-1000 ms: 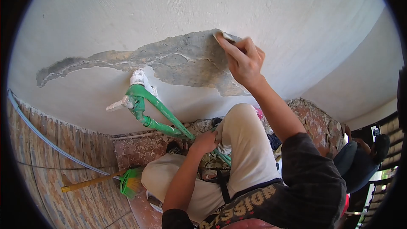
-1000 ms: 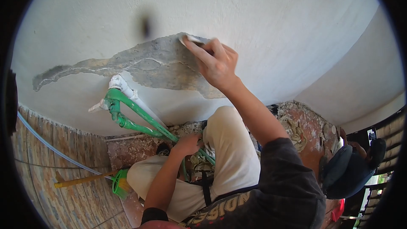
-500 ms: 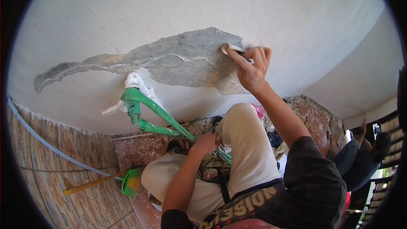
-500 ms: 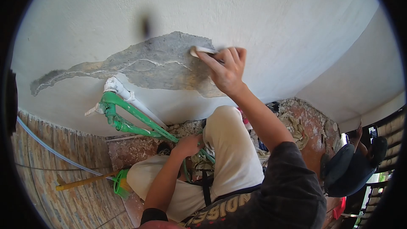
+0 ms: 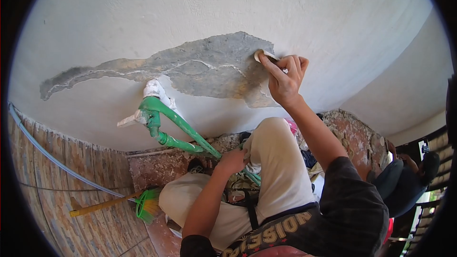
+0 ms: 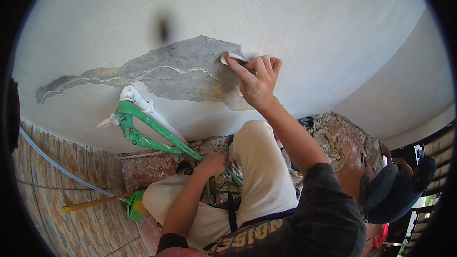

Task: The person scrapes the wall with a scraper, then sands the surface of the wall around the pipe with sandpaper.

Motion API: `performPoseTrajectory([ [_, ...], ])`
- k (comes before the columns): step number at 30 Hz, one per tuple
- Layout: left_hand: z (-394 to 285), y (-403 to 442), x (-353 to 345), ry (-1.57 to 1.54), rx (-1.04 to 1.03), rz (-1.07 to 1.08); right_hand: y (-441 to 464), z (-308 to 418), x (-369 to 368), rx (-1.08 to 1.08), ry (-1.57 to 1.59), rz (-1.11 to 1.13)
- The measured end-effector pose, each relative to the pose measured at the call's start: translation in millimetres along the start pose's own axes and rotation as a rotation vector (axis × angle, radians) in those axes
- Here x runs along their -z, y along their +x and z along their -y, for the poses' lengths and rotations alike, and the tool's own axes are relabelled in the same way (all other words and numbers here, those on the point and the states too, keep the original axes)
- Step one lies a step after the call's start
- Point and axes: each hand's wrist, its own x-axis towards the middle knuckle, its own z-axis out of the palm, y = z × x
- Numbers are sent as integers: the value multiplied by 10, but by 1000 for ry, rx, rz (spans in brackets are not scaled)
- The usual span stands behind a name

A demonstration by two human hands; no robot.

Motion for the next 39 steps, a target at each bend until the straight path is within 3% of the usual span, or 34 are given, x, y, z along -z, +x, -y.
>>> performPoseTrajectory([
  [7,27,-9,-8,-35,25,12,531,201,-80,57,78,-126],
  [9,83,7,-59,-37,5,-32,298,56,11,46,-33,9],
  [17,3,20,5,-34,9,25,639,266,-12,77,43,31],
  [23,11,-31,-15,-4,-1,-8,57,-135,142,78,-93,100],
  [26,-66,-22,1,5,-21,-3,180,-39,239,71,-141,169],
  [32,36,-2,14,-9,24,-4,452,185,160,-25,95,115],
  [39,-81,-19,88,-49,14,39,337,-35,127,-31,110,42],
])
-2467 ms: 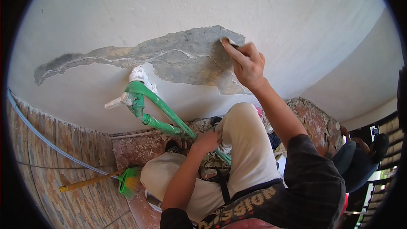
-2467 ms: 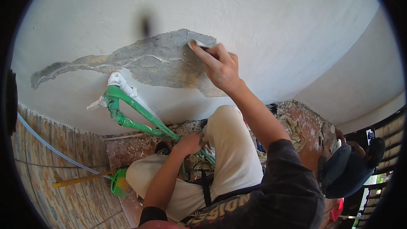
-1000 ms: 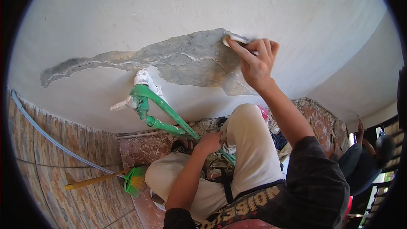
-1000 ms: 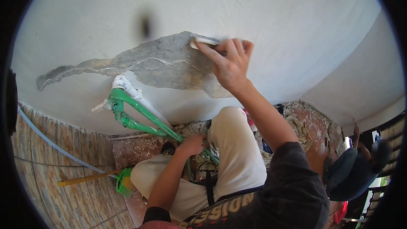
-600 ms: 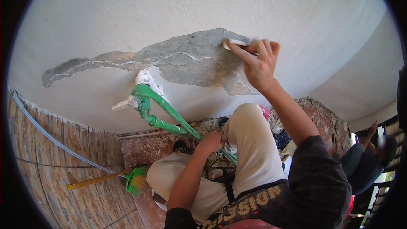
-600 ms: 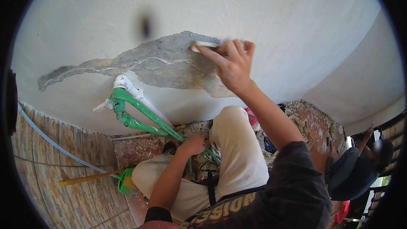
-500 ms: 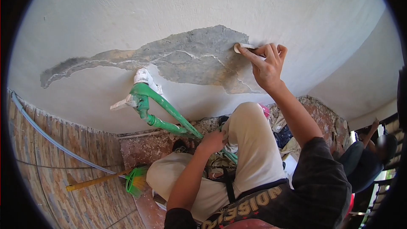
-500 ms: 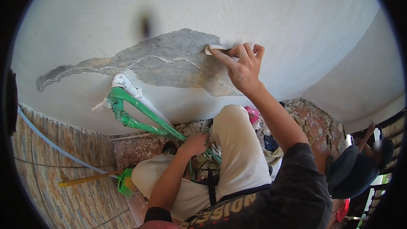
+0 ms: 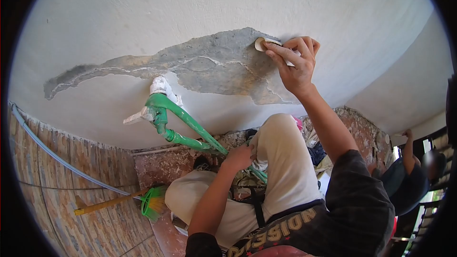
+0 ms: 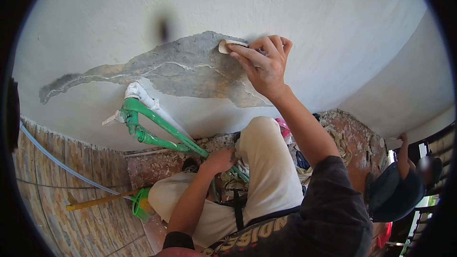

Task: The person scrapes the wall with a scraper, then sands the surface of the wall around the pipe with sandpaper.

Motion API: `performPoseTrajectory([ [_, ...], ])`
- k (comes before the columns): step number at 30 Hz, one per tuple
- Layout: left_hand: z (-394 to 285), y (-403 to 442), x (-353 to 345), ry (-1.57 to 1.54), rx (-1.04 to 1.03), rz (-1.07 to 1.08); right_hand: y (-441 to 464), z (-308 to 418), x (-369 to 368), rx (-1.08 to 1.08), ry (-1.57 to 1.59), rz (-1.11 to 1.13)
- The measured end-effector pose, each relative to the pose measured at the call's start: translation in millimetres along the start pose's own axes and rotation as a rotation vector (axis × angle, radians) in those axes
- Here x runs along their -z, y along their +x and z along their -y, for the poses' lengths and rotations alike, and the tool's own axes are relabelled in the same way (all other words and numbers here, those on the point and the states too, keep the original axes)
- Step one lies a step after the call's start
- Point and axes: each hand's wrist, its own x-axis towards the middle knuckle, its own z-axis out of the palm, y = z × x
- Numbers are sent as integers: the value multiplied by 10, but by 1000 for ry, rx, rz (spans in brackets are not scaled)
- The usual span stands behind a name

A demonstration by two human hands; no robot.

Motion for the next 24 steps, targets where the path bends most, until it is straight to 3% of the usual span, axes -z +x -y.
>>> performPoseTrajectory([
  [11,98,45,-78,24,-7,-34,202,5,161,8,-22,186],
  [17,47,-2,-12,-14,18,-9,22,-24,-15,-8,-62,36],
  [19,59,0,-46,-13,21,-10,9,-52,-97,30,-101,-197],
  [24,33,14,-23,-3,32,-9,213,-103,-187,165,-101,-233],
])
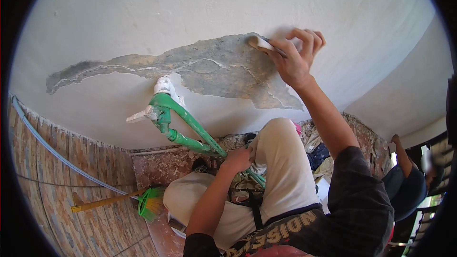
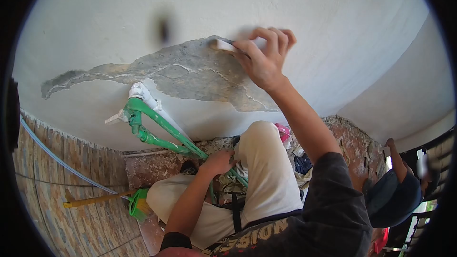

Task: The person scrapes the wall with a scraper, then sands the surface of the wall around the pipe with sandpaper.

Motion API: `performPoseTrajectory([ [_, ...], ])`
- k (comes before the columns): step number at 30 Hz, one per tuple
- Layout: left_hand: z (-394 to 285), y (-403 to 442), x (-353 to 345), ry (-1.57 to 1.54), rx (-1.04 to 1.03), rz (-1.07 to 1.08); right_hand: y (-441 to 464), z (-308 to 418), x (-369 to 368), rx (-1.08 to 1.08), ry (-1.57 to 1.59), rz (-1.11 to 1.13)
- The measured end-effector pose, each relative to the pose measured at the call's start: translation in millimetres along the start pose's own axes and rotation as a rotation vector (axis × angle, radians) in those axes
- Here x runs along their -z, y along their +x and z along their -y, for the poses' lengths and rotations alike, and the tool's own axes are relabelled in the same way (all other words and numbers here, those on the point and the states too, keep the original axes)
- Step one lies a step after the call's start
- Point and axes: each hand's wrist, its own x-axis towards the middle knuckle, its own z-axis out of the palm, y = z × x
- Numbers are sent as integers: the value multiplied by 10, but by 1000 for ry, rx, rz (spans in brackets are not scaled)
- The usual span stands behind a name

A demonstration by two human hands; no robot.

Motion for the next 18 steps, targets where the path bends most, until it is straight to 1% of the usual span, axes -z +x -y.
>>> performPoseTrajectory([
  [1,38,15,-42,20,-35,-34,79,31,-30,36,-14,24],
  [2,71,33,-83,39,-67,-73,140,49,-94,58,11,-19],
  [5,121,37,-91,17,-77,-79,74,49,-105,26,6,-19],
  [7,84,21,-54,5,-47,-68,-55,-37,-55,30,-17,-29],
  [9,57,0,-18,-7,-22,-53,-132,-84,-37,-13,-36,-104],
  [10,36,2,-5,-16,-16,-40,-125,-104,-62,15,-7,-115],
  [12,20,22,-31,-22,-19,-21,4,-54,-120,15,11,-102],
  [14,90,60,-89,4,-61,-72,217,63,-172,13,38,-72],
  [18,124,48,-89,13,-60,-63,201,101,-164,6,57,-80],
])
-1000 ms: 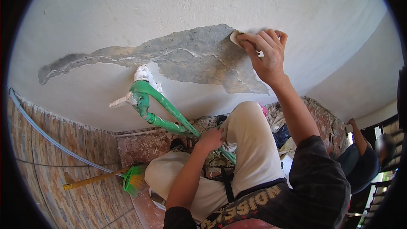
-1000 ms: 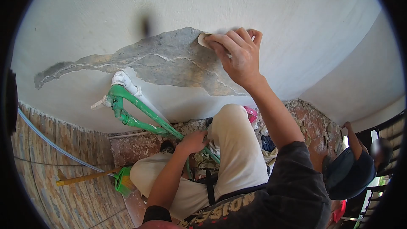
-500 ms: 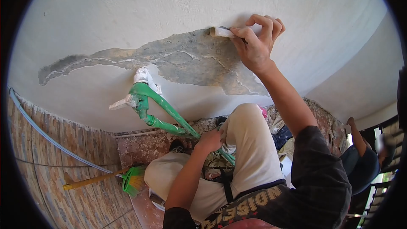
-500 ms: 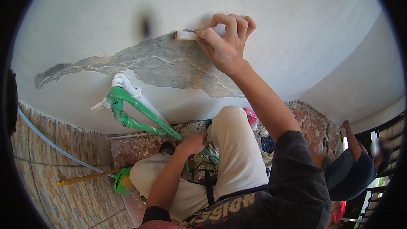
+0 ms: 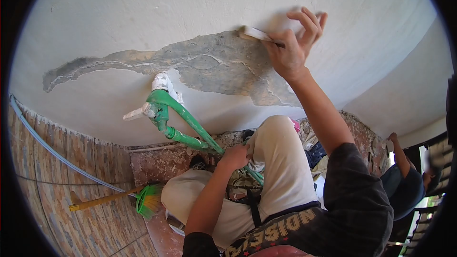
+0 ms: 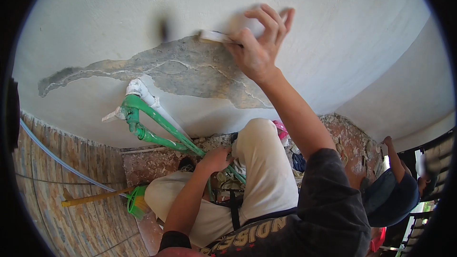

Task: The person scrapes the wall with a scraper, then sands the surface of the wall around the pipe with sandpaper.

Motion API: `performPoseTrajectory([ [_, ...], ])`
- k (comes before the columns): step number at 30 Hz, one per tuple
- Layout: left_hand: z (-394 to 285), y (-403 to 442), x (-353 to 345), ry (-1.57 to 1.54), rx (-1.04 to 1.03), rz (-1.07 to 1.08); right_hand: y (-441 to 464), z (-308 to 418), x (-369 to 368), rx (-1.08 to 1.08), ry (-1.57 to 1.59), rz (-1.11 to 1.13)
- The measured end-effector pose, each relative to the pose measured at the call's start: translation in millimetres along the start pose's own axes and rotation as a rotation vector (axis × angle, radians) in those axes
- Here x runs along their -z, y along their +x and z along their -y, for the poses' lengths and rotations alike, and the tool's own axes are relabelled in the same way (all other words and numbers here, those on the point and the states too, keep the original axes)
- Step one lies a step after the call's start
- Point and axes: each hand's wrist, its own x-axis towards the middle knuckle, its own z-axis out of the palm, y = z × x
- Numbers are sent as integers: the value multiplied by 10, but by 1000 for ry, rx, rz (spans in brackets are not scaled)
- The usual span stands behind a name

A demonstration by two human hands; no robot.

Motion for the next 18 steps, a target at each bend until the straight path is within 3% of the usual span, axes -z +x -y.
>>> performPoseTrajectory([
  [5,-19,-19,-23,-9,3,-42,-533,-242,339,-89,-117,146],
  [11,-6,17,-29,10,-7,-9,51,-50,41,50,42,33],
  [18,-51,-53,25,11,38,21,-390,-90,254,-155,17,62],
])
